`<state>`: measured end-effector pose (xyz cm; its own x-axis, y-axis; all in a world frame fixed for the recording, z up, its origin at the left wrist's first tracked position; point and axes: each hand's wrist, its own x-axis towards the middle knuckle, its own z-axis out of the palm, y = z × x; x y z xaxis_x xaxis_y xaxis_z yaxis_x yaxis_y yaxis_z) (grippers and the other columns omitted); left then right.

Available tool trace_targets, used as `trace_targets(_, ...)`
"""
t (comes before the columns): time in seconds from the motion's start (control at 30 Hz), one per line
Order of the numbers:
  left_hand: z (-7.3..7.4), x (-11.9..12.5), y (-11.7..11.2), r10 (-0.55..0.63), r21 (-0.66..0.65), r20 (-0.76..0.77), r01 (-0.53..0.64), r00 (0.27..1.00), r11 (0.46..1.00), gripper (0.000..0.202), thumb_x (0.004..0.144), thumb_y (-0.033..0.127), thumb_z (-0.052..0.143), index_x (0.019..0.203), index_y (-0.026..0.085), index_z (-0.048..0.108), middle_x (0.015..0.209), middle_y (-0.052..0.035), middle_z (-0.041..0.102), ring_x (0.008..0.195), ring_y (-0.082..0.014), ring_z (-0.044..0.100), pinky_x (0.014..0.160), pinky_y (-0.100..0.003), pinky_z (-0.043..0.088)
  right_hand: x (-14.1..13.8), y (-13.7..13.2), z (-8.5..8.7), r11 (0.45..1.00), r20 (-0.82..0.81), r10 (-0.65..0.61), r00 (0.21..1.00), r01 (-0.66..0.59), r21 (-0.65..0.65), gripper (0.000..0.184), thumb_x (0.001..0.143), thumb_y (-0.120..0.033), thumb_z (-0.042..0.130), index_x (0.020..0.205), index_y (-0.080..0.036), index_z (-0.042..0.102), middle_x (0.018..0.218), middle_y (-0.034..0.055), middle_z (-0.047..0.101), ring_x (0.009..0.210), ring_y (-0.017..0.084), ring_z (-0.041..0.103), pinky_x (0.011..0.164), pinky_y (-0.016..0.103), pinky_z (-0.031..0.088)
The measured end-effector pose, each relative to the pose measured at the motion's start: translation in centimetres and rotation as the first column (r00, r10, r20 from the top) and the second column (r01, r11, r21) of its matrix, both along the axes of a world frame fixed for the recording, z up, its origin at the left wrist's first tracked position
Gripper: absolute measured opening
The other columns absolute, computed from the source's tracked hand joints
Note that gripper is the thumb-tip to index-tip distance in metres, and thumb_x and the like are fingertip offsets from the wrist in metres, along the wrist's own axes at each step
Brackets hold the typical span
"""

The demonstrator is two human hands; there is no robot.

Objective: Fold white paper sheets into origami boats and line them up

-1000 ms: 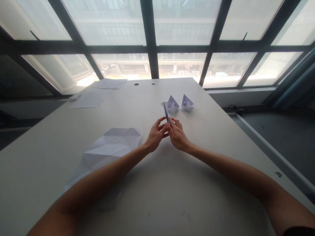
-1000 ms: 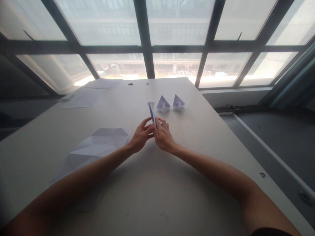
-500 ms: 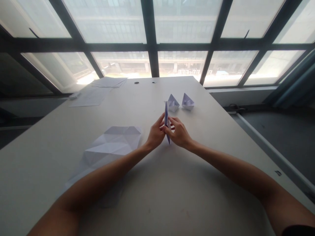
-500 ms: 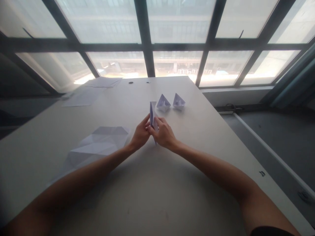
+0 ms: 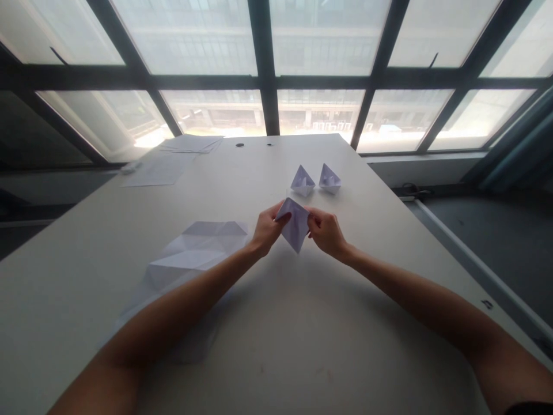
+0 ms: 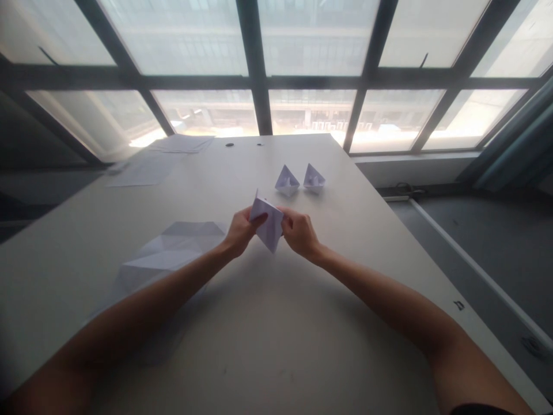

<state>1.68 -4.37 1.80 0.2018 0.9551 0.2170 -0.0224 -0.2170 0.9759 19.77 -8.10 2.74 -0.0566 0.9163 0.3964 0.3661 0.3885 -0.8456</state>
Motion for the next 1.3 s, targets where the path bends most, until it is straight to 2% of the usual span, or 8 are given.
trace_targets(0.1, -0.3, -0.1, 0.0, -0.024, -0.007, -0.034, 0.024, 0.999, 1.0, 0.037, 0.078, 0.045, 0.075, 0.089, 0.01, 0.076, 0.078, -0.0056, 0.072, 0.075, -0.0225, 0.065, 0.065, -0.029, 0.051, -0.5, 0.3, -0.7, 0.995, -0.095, -0.007, 0.995, -0.003, -0.097, 0.046, 0.082, -0.021, 0.05, 0.123, -0.019, 0.071, 0.076, 0.0012, 0.071, 0.052, 0.014, 0.061, 0.045, 0.022, 0.05)
trace_targets(0.33, -0.3, -0.3, 0.0, -0.025, -0.143, 0.131, 0.044, 0.991, 0.989, 0.041, 0.069, 0.019, 0.07, 0.109, 0.013, 0.078, 0.097, -0.0095, 0.075, 0.085, -0.0215, 0.065, 0.077, -0.032, 0.05, 1.2, 1.9, -1.6, 0.979, -0.371, 0.048, 0.927, -0.118, -0.168, 0.048, 0.064, -0.019, 0.048, 0.099, -0.014, 0.08, 0.077, 0.0051, 0.074, 0.051, 0.013, 0.055, 0.044, 0.026, 0.047)
trace_targets(0.6, 0.7, -1.3, -0.3, -0.426, -0.316, 0.355, 0.536, 0.832, 0.783, 0.062, 0.073, 0.021, 0.074, 0.134, 0.019, 0.065, 0.104, -0.0095, 0.071, 0.095, -0.0222, 0.065, 0.09, -0.039, 0.052, 3.3, 2.3, -2.7, 0.995, -0.272, 0.096, 0.958, -0.089, 0.035, 0.045, 0.066, -0.014, 0.045, 0.093, -0.02, 0.08, 0.089, 0.0043, 0.075, 0.077, 0.019, 0.063, 0.062, 0.027, 0.046)
trace_targets(0.7, 0.0, -1.2, 0.0, -0.269, -0.318, 0.298, 0.361, 0.916, 0.877, 0.052, 0.074, 0.025, 0.082, 0.124, 0.014, 0.071, 0.098, -0.0093, 0.072, 0.081, -0.0162, 0.063, 0.079, -0.031, 0.052, 3.9, 2.3, -2.6, 0.965, -0.145, 0.26, 0.955, -0.252, 0.07, 0.048, 0.073, -0.011, 0.046, 0.107, -0.022, 0.078, 0.103, 0.0058, 0.071, 0.088, 0.02, 0.064, 0.069, 0.029, 0.049)
trace_targets(0.83, -1.2, -0.8, 0.4, -0.199, -0.297, 0.22, 0.26, 0.955, 0.919, 0.062, 0.067, 0.026, 0.088, 0.125, 0.015, 0.07, 0.109, -0.0105, 0.072, 0.078, -0.0154, 0.063, 0.071, -0.029, 0.05, 4.7, 1.7, -2.3, 0.926, 0.07, 0.366, 0.928, -0.371, 0.066, 0.052, 0.083, -0.013, 0.054, 0.132, -0.027, 0.065, 0.123, 0.0092, 0.062, 0.106, 0.025, 0.061, 0.086, 0.038, 0.053)
trace_targets(0.97, -1.2, -0.8, 0.2, -0.166, -0.178, 0.11, 0.184, 0.98, 0.967, 0.062, 0.069, 0.032, 0.086, 0.127, 0.015, 0.068, 0.115, -0.0125, 0.071, 0.088, -0.0205, 0.066, 0.075, -0.031, 0.052, 5.2, 0.9, -1.5, 0.92, 0.449, 0.295, 0.844, -0.377, 0.104, 0.056, 0.087, -0.025, 0.066, 0.142, -0.034, 0.056, 0.151, 0.0091, 0.041, 0.14, 0.034, 0.034, 0.113, 0.057, 0.034)
trace_targets(1.13, -1.0, -0.8, -0.4, -0.118, -0.041, -0.233, 0.112, 0.965, 0.993, 0.041, 0.077, 0.031, 0.075, 0.115, 0.015, 0.074, 0.105, -0.0094, 0.074, 0.087, -0.0217, 0.067, 0.08, -0.033, 0.053, 4.8, 0.8, -1.7, 0.942, 0.584, 0.198, 0.788, -0.317, 0.109, 0.029, 0.085, -0.034, 0.075, 0.113, -0.03, 0.073, 0.158, 0.0068, 0.032, 0.149, 0.039, 0.015, 0.116, 0.064, 0.017)
trace_targets(1.3, -2.1, -0.6, -0.4, -0.04, 0.23, -0.47, 0.165, 0.882, 0.959, 0.02, 0.08, 0.019, 0.064, 0.096, 0.019, 0.077, 0.112, -0.0076, 0.069, 0.105, -0.0237, 0.064, 0.099, -0.039, 0.048, 4.1, 1.3, -2.8, 0.897, 0.515, 0.317, 0.796, -0.428, 0.11, 0.005, 0.085, -0.019, 0.071, 0.084, -0.024, 0.07, 0.129, 0.0079, 0.061, 0.131, 0.03, 0.044, 0.11, 0.055, 0.03)
